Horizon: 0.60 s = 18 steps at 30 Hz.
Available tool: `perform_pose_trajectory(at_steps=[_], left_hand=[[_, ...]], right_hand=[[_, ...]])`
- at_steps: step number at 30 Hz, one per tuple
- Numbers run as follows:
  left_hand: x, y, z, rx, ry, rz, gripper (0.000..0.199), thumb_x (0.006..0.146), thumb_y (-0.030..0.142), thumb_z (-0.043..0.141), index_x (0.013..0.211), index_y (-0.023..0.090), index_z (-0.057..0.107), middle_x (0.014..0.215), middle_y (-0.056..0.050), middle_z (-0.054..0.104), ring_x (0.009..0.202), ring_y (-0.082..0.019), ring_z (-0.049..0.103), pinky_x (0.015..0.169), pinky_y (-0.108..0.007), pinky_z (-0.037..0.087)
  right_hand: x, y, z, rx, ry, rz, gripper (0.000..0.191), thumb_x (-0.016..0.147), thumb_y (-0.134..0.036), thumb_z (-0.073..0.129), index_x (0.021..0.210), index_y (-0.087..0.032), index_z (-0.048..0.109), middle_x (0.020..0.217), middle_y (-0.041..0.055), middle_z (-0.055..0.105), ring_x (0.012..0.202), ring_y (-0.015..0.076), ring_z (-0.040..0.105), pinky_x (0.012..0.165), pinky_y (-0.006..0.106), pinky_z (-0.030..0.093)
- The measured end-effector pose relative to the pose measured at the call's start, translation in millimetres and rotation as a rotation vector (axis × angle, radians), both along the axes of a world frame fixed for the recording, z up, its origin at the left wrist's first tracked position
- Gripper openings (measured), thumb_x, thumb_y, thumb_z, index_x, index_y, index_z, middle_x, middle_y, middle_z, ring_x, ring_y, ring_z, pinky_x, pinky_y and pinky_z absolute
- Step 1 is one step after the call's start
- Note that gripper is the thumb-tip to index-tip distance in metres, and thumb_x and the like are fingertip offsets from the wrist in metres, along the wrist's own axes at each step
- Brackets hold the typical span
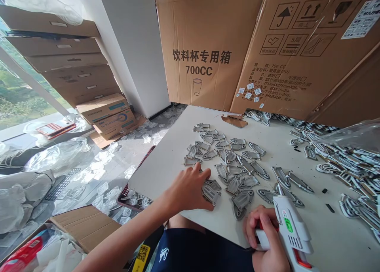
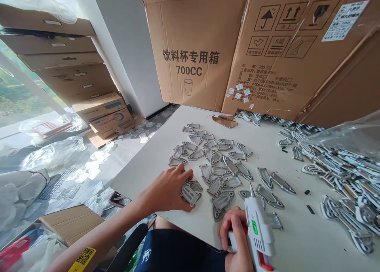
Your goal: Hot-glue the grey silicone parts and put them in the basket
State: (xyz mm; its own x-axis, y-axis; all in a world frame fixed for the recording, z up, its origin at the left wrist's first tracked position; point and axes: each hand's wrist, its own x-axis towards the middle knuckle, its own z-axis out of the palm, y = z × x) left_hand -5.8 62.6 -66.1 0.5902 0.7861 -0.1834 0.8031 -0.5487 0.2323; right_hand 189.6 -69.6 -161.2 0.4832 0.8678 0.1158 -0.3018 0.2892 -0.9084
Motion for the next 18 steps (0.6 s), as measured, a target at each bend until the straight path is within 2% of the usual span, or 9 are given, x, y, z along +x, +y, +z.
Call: perform_pose_trajectory(at_steps=[7,13,18], left_hand=[[5.4,-2.1,3.5,-0.046,0.044,0.006,0.074,0.074,0.066,0.096,0.129,0.020,0.077,0.125,-0.017,0.071,0.096,-0.036,0.076,0.075,-0.041,0.059],[2.7,-2.4,-4.3,-0.034,-0.015,0.009,0.058,0.079,0.061,0.093,0.125,0.027,0.081,0.125,-0.016,0.069,0.088,-0.033,0.076,0.069,-0.041,0.055],[-0.3,-0.1,-6.4,-0.044,-0.076,0.016,0.060,0.079,0.062,0.095,0.126,0.028,0.081,0.122,-0.014,0.069,0.087,-0.032,0.075,0.070,-0.040,0.053]], right_hand=[[-1.8,0.2,2.9,0.006,0.003,-0.018,0.037,0.110,-0.035,0.072,0.076,-0.021,0.066,0.055,-0.0062,0.049,0.038,0.0084,0.045,0.041,0.022,0.035],[2.5,0.1,-4.3,0.002,-0.002,-0.010,0.037,0.111,-0.035,0.072,0.078,-0.021,0.066,0.063,-0.0053,0.055,0.037,0.0079,0.047,0.040,0.023,0.037],[2.2,0.3,-1.4,0.002,-0.009,-0.008,0.037,0.111,-0.035,0.071,0.077,-0.021,0.067,0.057,-0.0057,0.052,0.037,0.0090,0.047,0.040,0.022,0.038]])
